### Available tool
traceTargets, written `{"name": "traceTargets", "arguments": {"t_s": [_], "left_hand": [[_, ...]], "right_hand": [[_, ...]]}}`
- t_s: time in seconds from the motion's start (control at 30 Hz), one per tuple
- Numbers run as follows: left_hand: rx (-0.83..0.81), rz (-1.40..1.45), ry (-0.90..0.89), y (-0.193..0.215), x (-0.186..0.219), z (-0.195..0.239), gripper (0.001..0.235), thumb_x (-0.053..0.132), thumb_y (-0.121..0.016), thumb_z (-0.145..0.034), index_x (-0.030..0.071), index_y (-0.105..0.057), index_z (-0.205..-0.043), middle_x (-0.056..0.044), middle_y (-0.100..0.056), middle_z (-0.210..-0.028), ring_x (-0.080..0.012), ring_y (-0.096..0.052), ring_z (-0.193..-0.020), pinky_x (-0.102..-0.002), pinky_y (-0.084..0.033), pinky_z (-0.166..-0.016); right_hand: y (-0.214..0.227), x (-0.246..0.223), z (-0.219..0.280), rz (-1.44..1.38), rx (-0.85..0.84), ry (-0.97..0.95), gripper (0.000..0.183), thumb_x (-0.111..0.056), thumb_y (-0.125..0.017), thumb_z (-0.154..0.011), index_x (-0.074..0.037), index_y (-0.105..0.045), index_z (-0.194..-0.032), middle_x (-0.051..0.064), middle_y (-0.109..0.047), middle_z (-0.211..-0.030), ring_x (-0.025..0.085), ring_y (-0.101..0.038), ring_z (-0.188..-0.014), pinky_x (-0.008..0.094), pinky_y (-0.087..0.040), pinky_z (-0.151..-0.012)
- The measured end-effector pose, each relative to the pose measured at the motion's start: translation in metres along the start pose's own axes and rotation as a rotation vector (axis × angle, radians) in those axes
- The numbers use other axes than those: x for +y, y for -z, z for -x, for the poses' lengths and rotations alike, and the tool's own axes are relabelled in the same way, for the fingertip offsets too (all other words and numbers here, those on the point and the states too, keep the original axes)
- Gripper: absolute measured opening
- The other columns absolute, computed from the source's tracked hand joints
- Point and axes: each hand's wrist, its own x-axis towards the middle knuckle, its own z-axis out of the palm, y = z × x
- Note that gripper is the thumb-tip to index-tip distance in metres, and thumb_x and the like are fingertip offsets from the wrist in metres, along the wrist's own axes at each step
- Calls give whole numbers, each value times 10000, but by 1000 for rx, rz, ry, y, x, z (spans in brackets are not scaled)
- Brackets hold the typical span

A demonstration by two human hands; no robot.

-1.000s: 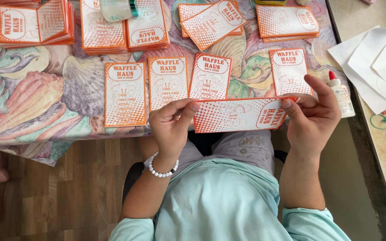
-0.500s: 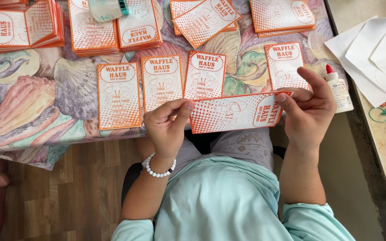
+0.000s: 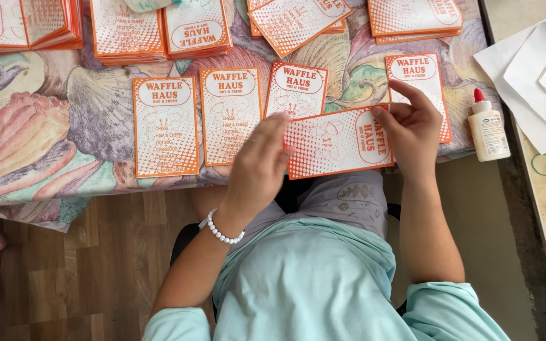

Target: The person folds small orange and white Waffle Haus pamphlets and applies glue to the inner edges using a white glue bottle. They then press the glued edges together to seal the pamphlets and place them on the table.

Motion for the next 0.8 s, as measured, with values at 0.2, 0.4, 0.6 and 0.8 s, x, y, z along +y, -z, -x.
{"name": "traceTargets", "arguments": {"t_s": [0.2,0.4,0.6,0.8], "left_hand": [[-464,-455,-264,-24,-34,25,688,515,-399,-1060,-54,-538,-1420,-258,-546,-1460,-386,-513,-1385,-625,-178,-1238],[-559,-512,-241,-17,-26,21,796,585,-350,-1021,-65,-505,-1453,-244,-505,-1525,-365,-453,-1439,-659,-79,-1252],[-640,-536,-209,-17,-28,24,823,622,-292,-1027,-18,-416,-1530,-212,-412,-1603,-343,-335,-1520,-673,-15,-1268],[-682,-552,-197,-11,-24,20,804,603,-306,-1040,-8,-393,-1555,-202,-372,-1635,-334,-298,-1543,-657,-43,-1268]], "right_hand": [[-4,9,-7,326,-64,29,485,86,-764,-976,51,-595,-1429,257,-717,-942,312,-702,-898,402,-558,-842],[-19,-13,2,862,-39,415,758,5,-857,-929,62,-437,-1558,312,-663,-1327,440,-580,-1239,524,-490,-1004],[-82,-34,29,716,-453,407,505,-127,-553,-1059,55,-459,-1521,215,-638,-1420,410,-412,-1468,538,-294,-1213],[-53,-7,21,815,-489,383,593,-184,-396,-1085,45,-277,-1619,72,-654,-1451,253,-190,-1588,419,-48,-1297]]}}
